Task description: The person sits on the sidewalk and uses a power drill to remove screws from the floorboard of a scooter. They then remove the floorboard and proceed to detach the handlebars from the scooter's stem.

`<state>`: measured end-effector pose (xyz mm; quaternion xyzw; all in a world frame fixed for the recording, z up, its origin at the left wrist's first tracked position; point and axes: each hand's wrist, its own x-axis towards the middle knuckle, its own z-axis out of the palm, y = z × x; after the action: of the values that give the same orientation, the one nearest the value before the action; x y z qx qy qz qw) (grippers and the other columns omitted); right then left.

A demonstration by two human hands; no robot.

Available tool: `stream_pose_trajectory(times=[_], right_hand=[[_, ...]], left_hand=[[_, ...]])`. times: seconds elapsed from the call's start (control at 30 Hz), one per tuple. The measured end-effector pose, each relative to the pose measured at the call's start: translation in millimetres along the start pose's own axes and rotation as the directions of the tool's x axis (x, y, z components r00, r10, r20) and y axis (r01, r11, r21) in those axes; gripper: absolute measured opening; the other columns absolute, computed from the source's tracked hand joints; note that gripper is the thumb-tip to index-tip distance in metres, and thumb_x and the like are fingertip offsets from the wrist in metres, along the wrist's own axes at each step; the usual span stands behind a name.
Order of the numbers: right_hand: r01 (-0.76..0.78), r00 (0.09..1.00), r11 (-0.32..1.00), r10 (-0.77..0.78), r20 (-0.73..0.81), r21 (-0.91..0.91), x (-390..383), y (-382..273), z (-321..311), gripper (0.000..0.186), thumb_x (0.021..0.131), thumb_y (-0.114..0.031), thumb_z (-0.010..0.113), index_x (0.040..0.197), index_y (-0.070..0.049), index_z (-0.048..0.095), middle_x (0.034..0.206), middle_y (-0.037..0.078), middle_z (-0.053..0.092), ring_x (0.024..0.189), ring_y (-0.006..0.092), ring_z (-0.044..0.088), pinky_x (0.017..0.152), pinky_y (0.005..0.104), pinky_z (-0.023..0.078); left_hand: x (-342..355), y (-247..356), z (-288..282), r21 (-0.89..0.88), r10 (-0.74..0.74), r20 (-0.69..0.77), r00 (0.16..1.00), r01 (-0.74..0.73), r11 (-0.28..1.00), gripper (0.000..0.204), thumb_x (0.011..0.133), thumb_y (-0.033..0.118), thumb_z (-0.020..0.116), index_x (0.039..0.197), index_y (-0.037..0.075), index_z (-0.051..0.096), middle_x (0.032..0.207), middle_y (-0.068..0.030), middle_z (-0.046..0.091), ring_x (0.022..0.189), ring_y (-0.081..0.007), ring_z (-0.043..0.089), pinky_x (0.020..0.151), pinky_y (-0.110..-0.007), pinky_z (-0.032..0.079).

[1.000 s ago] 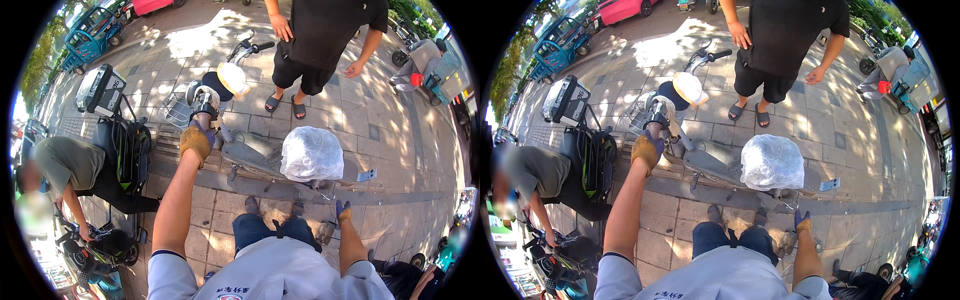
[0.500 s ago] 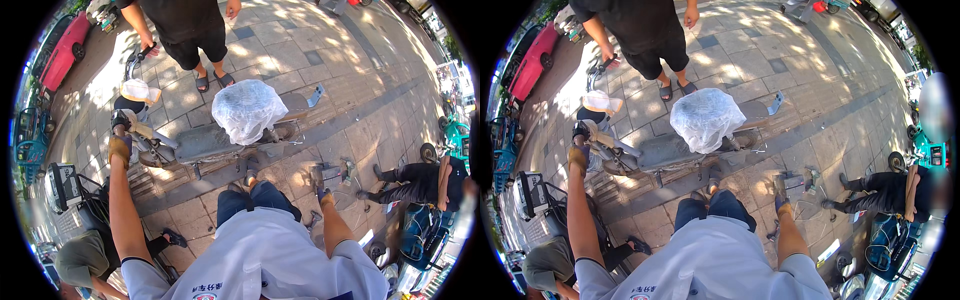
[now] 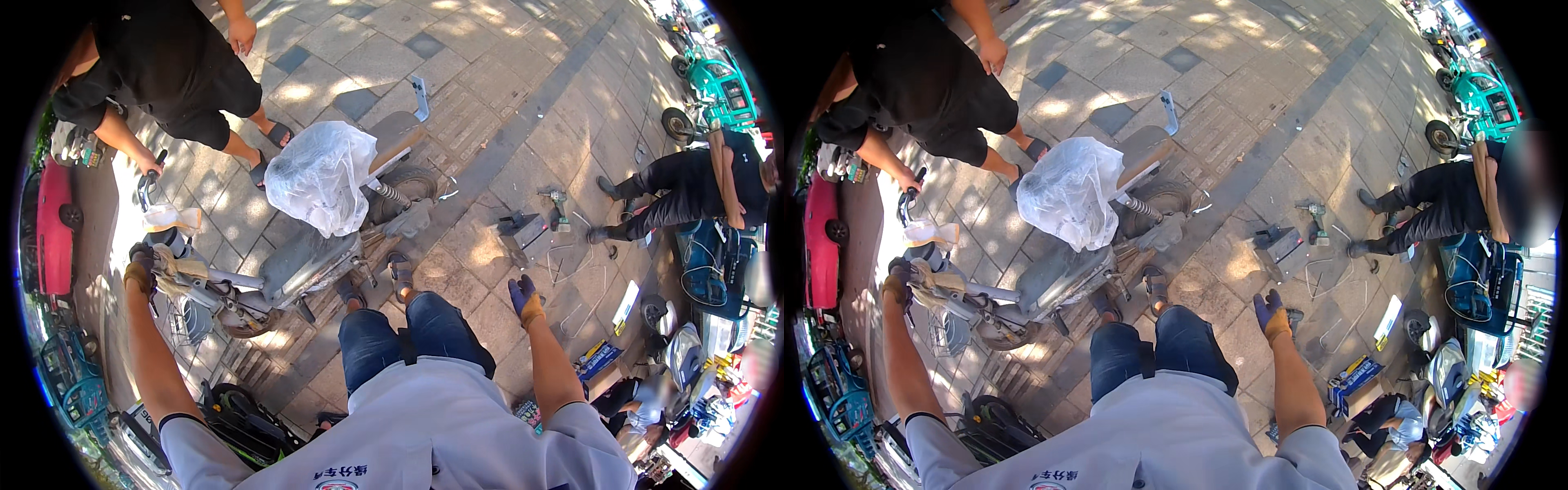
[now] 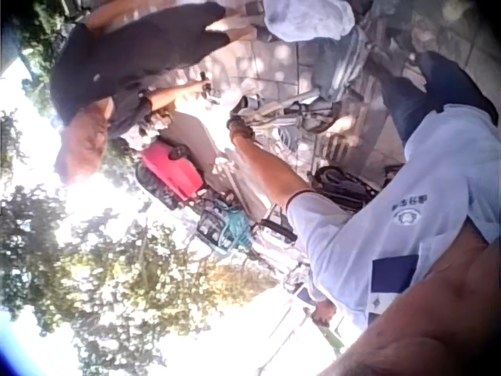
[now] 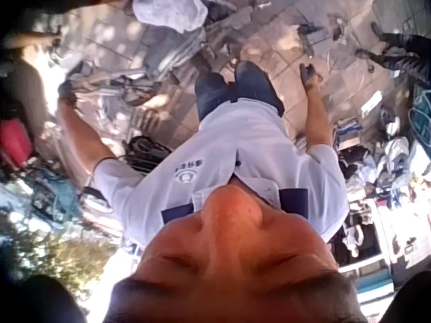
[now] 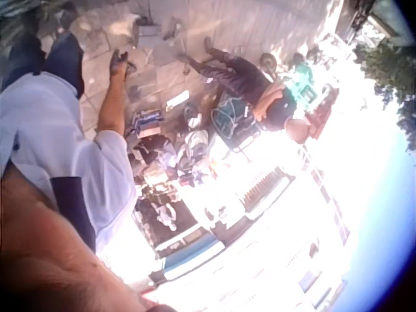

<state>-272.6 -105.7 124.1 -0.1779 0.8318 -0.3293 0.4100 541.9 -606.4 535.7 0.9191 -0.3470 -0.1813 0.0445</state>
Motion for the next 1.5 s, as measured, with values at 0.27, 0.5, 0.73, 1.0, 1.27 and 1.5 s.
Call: stream_pose_trajectory(times=[0.27, 0.5, 0.73, 1.0, 1.27, 1.5], right_hand=[[-0.315, 0.947, 0.917, 0.289, -0.138, -0.242, -117, 188, 18, 0.072, 0.097, -0.044, 0.066, 0.147, 0.004, 0.047, 0.131, 0.024, 0.067, 0.121, 0.0325, 0.064, 0.103, 0.0388, 0.048], [-0.301, 0.952, 0.952, 0.304, 0.046, -0.051, -181, 198, 117, 0.078, 0.096, -0.043, 0.070, 0.152, 0.002, 0.040, 0.142, 0.029, 0.058, 0.125, 0.0376, 0.063, 0.103, 0.0419, 0.050], [-0.396, 0.917, 0.915, 0.391, -0.073, -0.072, -208, 225, 89, 0.081, 0.097, -0.043, 0.068, 0.155, 0.003, 0.035, 0.144, 0.029, 0.057, 0.127, 0.0379, 0.062, 0.105, 0.0418, 0.050], [-0.308, 0.951, 0.941, 0.309, -0.017, -0.141, -207, 204, 106, 0.083, 0.097, -0.043, 0.067, 0.157, 0.003, 0.033, 0.145, 0.029, 0.056, 0.130, 0.0387, 0.060, 0.107, 0.0420, 0.049], [-0.297, 0.955, 0.931, 0.292, -0.055, -0.210, -195, 221, 55, 0.082, 0.097, -0.046, 0.066, 0.155, 0.003, 0.037, 0.146, 0.028, 0.056, 0.132, 0.0409, 0.058, 0.108, 0.0436, 0.048], [-0.264, 0.964, 0.918, 0.260, -0.053, -0.295, -130, 234, 25, 0.080, 0.096, -0.046, 0.067, 0.152, 0.004, 0.042, 0.146, 0.027, 0.056, 0.136, 0.0388, 0.055, 0.111, 0.0407, 0.045]], left_hand=[[78, 33, 12, 0.011, 0.054, 0.063, 0.997, -0.055, 0.998, 0.049, 0.090, 0.060, 0.059, 0.072, 0.016, 0.050, 0.055, -0.0045, 0.038, 0.047, -0.0194, 0.034, 0.048, -0.040, 0.030], [130, 129, -107, 0.999, 0.591, 0.021, 0.806, -0.042, 0.023, 0.035, 0.071, 0.029, 0.086, 0.102, 0.018, 0.073, 0.100, -0.0038, 0.071, 0.092, -0.0187, 0.069, 0.077, -0.036, 0.056], [14, 106, 41, 0.804, 0.632, -0.315, 0.708, -0.156, 0.574, 0.033, 0.096, 0.028, 0.062, 0.124, 0.012, 0.072, 0.124, -0.0097, 0.074, 0.113, -0.0321, 0.072, 0.088, -0.047, 0.057], [-6, 32, 132, 0.667, 0.696, -0.388, 0.604, -0.338, 0.665, 0.047, 0.098, 0.033, 0.056, 0.141, 0.013, 0.058, 0.131, -0.0190, 0.067, 0.117, -0.0370, 0.067, 0.094, -0.048, 0.054], [-106, -201, 360, 0.640, 0.624, 0.268, 0.734, -0.620, 0.454, 0.058, 0.095, 0.036, 0.062, 0.144, 0.007, 0.054, 0.129, -0.0232, 0.068, 0.117, -0.0412, 0.066, 0.097, -0.048, 0.054], [-230, -327, 432, 0.508, 0.314, 0.434, 0.845, -0.517, 0.690, 0.046, 0.090, 0.033, 0.068, 0.120, -0.002, 0.068, 0.124, -0.0283, 0.068, 0.115, -0.0439, 0.066, 0.097, -0.048, 0.053]])
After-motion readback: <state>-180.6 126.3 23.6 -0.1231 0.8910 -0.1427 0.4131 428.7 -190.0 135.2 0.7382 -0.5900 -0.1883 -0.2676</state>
